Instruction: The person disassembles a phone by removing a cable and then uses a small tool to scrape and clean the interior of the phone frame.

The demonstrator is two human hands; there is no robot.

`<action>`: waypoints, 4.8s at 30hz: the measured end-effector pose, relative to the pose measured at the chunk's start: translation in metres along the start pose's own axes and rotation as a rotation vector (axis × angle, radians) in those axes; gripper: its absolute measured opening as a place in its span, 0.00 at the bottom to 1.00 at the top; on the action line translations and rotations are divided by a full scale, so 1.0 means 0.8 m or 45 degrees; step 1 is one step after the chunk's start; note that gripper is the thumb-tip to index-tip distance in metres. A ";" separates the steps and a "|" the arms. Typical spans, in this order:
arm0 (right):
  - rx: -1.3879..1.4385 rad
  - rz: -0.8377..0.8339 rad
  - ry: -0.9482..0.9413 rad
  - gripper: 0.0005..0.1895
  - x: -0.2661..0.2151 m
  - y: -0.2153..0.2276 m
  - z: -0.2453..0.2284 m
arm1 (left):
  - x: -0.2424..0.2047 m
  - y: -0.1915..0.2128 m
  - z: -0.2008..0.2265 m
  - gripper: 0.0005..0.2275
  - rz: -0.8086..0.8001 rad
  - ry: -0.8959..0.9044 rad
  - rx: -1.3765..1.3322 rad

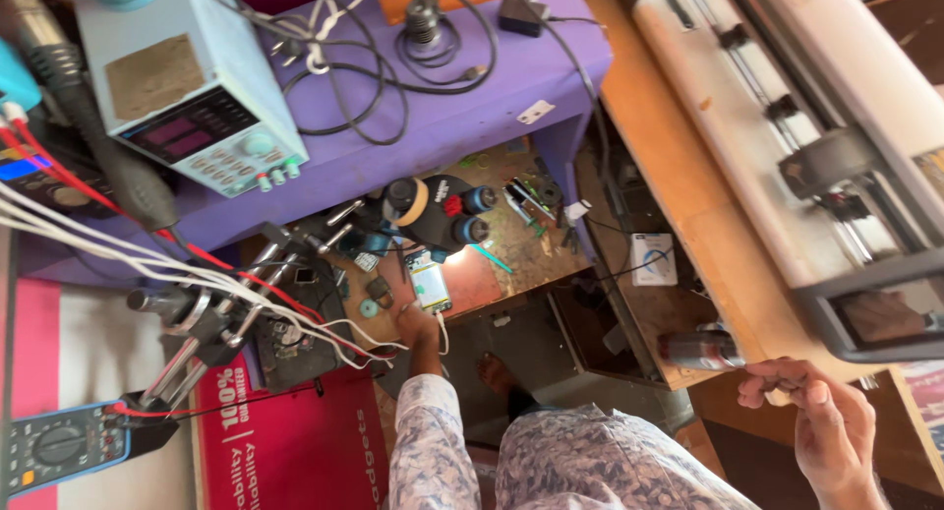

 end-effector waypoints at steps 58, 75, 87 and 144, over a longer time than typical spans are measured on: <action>0.562 1.335 0.222 0.48 -0.741 0.613 -0.060 | -1.464 -0.119 0.442 0.44 -1.376 -2.982 -0.314; -0.126 1.026 -0.488 0.18 -0.745 1.165 0.134 | -1.542 -0.258 0.714 0.21 -0.976 -2.077 -0.322; -1.278 -0.205 -0.562 0.52 -0.427 1.385 0.491 | -1.573 -0.397 0.854 0.08 -0.042 -1.620 0.005; -1.262 -0.521 -0.828 0.29 -0.383 1.405 0.544 | -1.581 -0.382 0.868 0.10 0.234 -1.203 -0.191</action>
Point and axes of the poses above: each hand's wrist, its own x-axis towards the middle knuckle, its own y-axis out of the back of the hand, z = x × y, the point moved 6 cm from there along x, towards the middle knuckle, and after that the axes turned 4 degrees about y, right-handed, at the moved point
